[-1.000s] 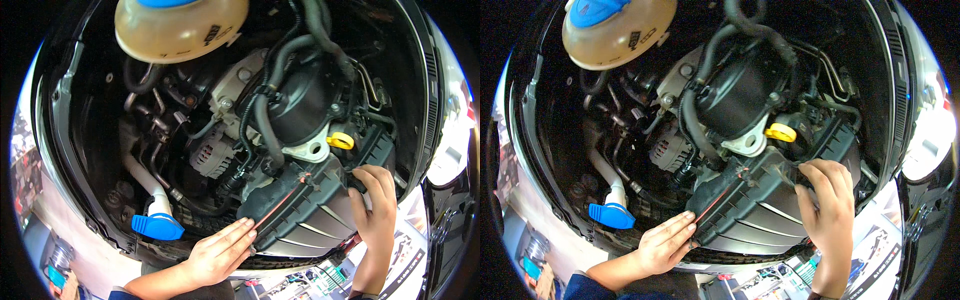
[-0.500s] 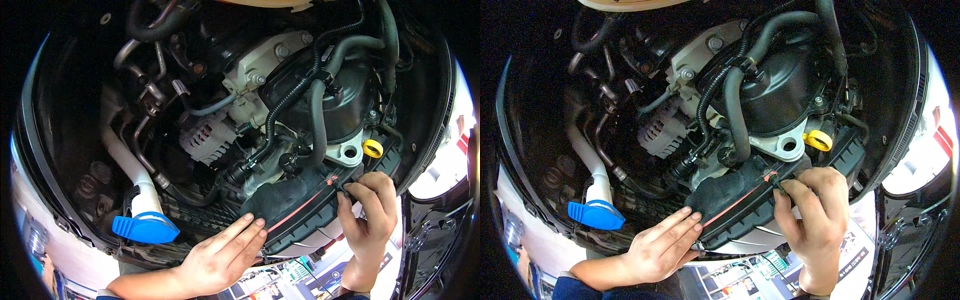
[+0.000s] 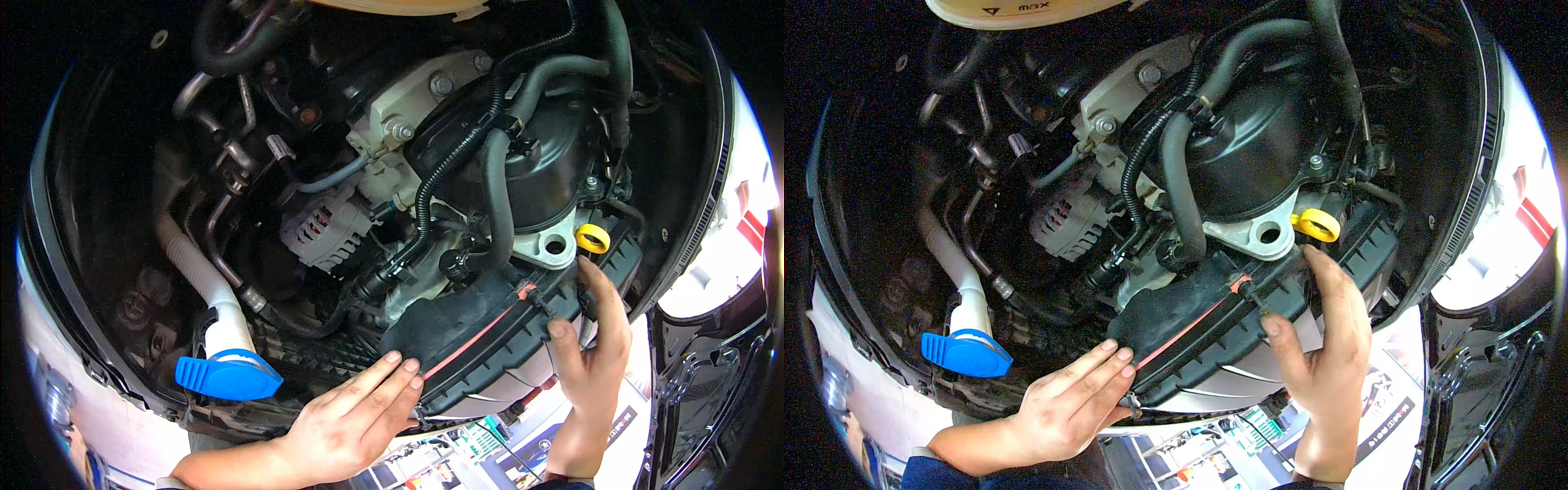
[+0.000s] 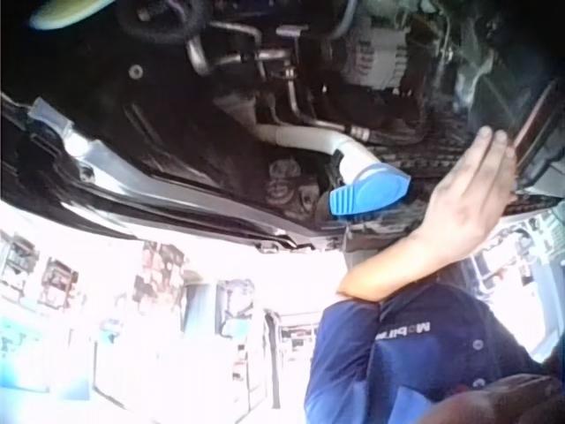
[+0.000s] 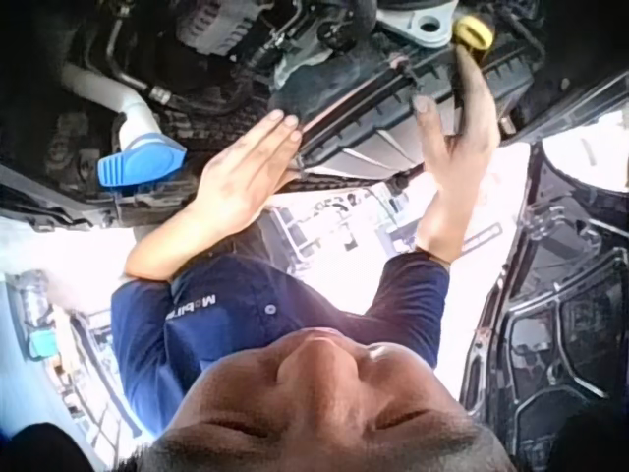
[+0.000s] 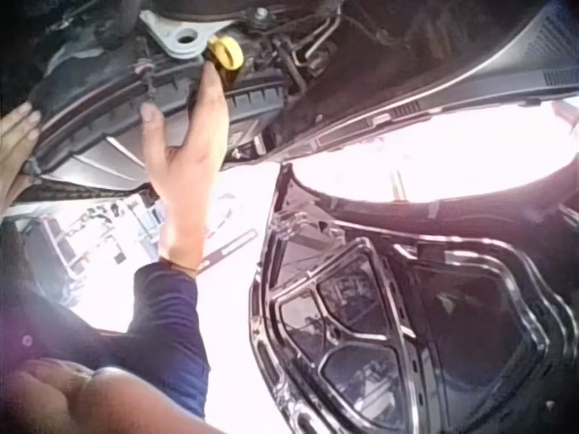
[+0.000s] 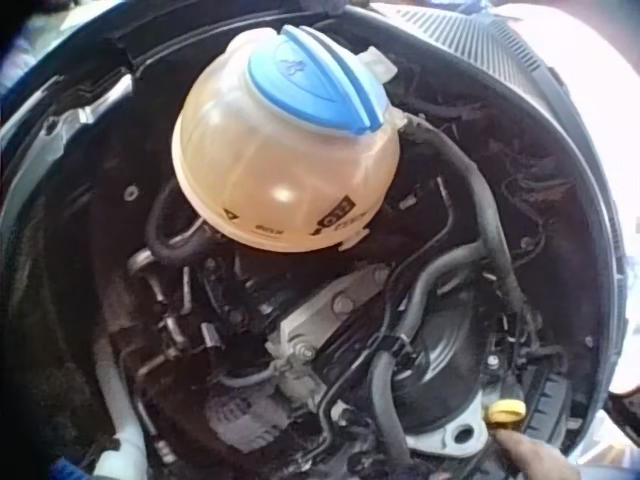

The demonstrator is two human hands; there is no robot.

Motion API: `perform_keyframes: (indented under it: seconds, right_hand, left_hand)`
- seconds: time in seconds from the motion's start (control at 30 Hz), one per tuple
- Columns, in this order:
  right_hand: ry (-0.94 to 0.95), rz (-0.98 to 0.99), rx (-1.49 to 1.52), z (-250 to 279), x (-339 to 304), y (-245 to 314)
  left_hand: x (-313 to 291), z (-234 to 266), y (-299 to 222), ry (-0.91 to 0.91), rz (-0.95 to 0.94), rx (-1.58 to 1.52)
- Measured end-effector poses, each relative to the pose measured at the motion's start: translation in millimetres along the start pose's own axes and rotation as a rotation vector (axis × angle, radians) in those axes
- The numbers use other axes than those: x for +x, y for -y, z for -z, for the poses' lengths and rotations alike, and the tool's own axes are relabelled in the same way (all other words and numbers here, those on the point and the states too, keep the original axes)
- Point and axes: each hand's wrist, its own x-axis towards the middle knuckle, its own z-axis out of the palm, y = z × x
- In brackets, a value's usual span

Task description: The person removes the engine cover, installs a new air filter into the airbox, and reassembles the cover using a cordless impact driver to fasten screws. The task is performed under the open hood of a car in a service bay.

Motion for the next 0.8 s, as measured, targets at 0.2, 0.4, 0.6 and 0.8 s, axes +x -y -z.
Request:
perform_keyframes:
  seconds: [0.2, 0.4, 0.6, 0.8]
  right_hand:
    - [-0.059, -0.031, 0.161, -5.9, -4.7, 0.0]
    - [-0.115, 0.02, 0.11, -17.1, -4.5, 2.1]
    - [-0.228, 0.048, 0.164, -35.6, -3.7, -1.9]
    - [-0.339, 0.04, 0.113, -52.1, -4.6, -0.7]
  left_hand:
    - [1.4, 3.3, -1.7, 0.006, -0.074, 0.073]
    - [0.1, 0.4, 1.5, 0.003, 0.015, -0.028]
    - [3.1, 0.4, -4.7, 0.079, 0.186, -0.069]
    - [3.8, 0.5, -13.5, 0.022, 0.411, -0.324]
